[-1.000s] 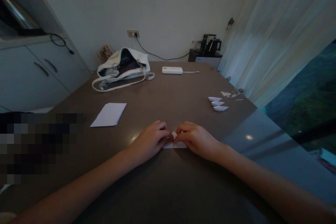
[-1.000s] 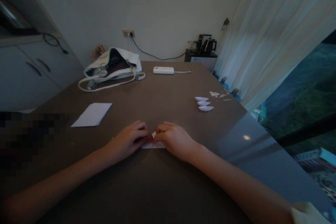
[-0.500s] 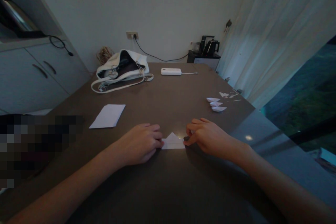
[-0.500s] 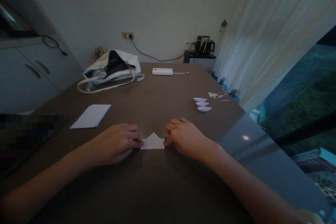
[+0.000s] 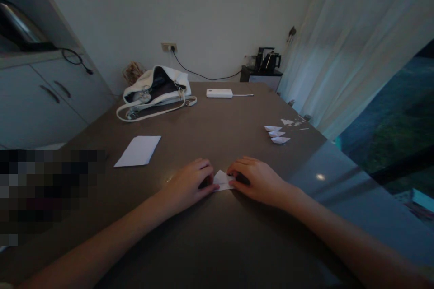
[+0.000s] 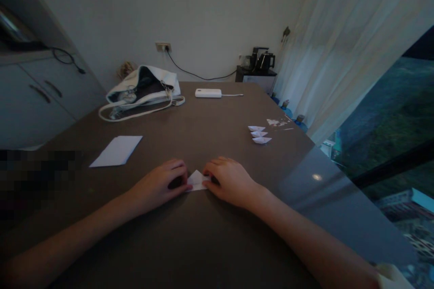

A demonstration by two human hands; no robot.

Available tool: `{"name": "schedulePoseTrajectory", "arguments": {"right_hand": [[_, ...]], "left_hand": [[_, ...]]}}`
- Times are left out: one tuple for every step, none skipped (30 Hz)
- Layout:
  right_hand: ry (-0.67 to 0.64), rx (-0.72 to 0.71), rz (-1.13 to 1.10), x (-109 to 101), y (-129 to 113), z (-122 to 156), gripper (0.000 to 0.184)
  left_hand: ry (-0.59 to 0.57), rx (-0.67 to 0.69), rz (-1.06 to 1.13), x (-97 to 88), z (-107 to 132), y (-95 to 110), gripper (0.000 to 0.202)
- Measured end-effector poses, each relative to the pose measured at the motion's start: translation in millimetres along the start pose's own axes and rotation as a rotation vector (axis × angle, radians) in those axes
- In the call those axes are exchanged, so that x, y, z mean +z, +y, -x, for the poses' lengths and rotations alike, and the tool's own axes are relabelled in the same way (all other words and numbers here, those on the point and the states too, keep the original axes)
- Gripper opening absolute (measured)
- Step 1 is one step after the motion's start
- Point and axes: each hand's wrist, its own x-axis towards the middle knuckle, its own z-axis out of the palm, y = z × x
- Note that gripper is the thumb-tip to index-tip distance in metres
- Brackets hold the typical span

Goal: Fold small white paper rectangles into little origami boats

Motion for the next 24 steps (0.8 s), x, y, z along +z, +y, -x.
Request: {"name": "schedulePoseTrajectory", "arguments": {"right_hand": [[0.009, 0.015, -0.002, 2.8, -0.1, -0.7, 0.016], [0.025, 0.03, -0.011, 5.3, 0.1, -1.3, 0.016], [0.039, 0.042, -0.022, 7.5, 0.4, -1.8, 0.016], [0.052, 0.054, -0.037, 9.5, 0.7, -2.2, 0.015], [0.064, 0.063, -0.055, 11.2, 1.1, -2.6, 0.016], [0.074, 0.071, -0.076, 12.6, 1.5, -3.0, 0.016], [0.083, 0.077, -0.098, 13.7, 1.7, -3.4, 0.017], [0.089, 0.081, -0.122, 14.6, 1.9, -3.8, 0.017], [0.094, 0.084, -0.148, 15.2, 1.8, -4.2, 0.016], [0.096, 0.09, -0.175, 15.5, 1.7, -4.6, 0.014], [0.099, 0.103, -0.202, 15.7, 1.4, -5.0, 0.013], [0.102, 0.124, -0.227, 15.8, 0.9, -5.3, 0.013], [0.106, 0.15, -0.253, 15.8, 0.4, -5.6, 0.013], [0.106, 0.178, -0.281, 15.8, -0.1, -5.9, 0.013], [0.101, 0.204, -0.314, 15.9, -0.7, -6.2, 0.013], [0.09, 0.223, -0.35, 16.0, -1.3, -6.3, 0.011], [0.079, 0.237, -0.388, 16.2, -1.8, -6.5, 0.009], [0.07, 0.244, -0.423, 16.4, -2.3, -6.5, 0.008], [0.067, 0.245, -0.45, 16.5, -2.6, -6.5, 0.007], [0.072, 0.236, -0.465, 16.4, -2.7, -6.4, 0.007], [0.088, 0.212, -0.46, 15.9, -2.8, -6.2, 0.008], [0.11, 0.17, -0.435, 15.1, -2.7, -5.8, 0.008], [0.135, 0.109, -0.392, 14.0, -2.5, -5.4, 0.008], [0.161, 0.037, -0.334, 12.6, -2.3, -4.9, 0.008]], "left_hand": [[0.018, -0.004, 0.031, 3.0, -0.5, -0.7, 0.012], [0.033, -0.012, 0.065, 5.5, -0.9, -1.2, 0.009], [0.047, -0.028, 0.1, 7.4, -1.2, -1.4, 0.006], [0.06, -0.053, 0.135, 8.7, -1.3, -1.5, 0.004], [0.072, -0.082, 0.169, 9.5, -1.4, -1.4, 0.005], [0.083, -0.108, 0.2, 9.9, -1.3, -1.2, 0.008], [0.092, -0.124, 0.229, 10.1, -1.1, -0.9, 0.011], [0.099, -0.127, 0.251, 10.0, -0.9, -0.7, 0.012], [0.106, -0.119, 0.266, 9.8, -0.6, -0.5, 0.012], [0.112, -0.105, 0.276, 9.4, -0.4, -0.2, 0.011], [0.12, -0.09, 0.281, 8.9, -0.2, 0.1, 0.01], [0.13, -0.077, 0.285, 8.4, -0.1, 0.5, 0.009], [0.143, -0.065, 0.289, 7.7, -0.1, 1.1, 0.008], [0.156, -0.052, 0.293, 7.0, -0.2, 1.9, 0.007], [0.171, -0.043, 0.297, 6.4, -0.4, 2.8, 0.005], [0.186, -0.04, 0.299, 5.8, -0.8, 3.7, 0.004], [0.202, -0.042, 0.299, 5.3, -1.1, 4.5, 0.005], [0.214, -0.05, 0.297, 5.0, -1.4, 5.0, 0.01], [0.217, -0.059, 0.293, 4.9, -1.6, 5.3, 0.016], [0.207, -0.061, 0.284, 4.8, -1.7, 5.1, 0.02], [0.192, -0.054, 0.268, 4.8, -1.6, 4.7, 0.019], [0.174, -0.034, 0.246, 4.7, -1.2, 4.0, 0.015], [0.167, -0.004, 0.213, 4.5, -0.8, 3.2, 0.009], [0.174, 0.032, 0.166, 4.2, -0.2, 2.3, 0.006]]}}
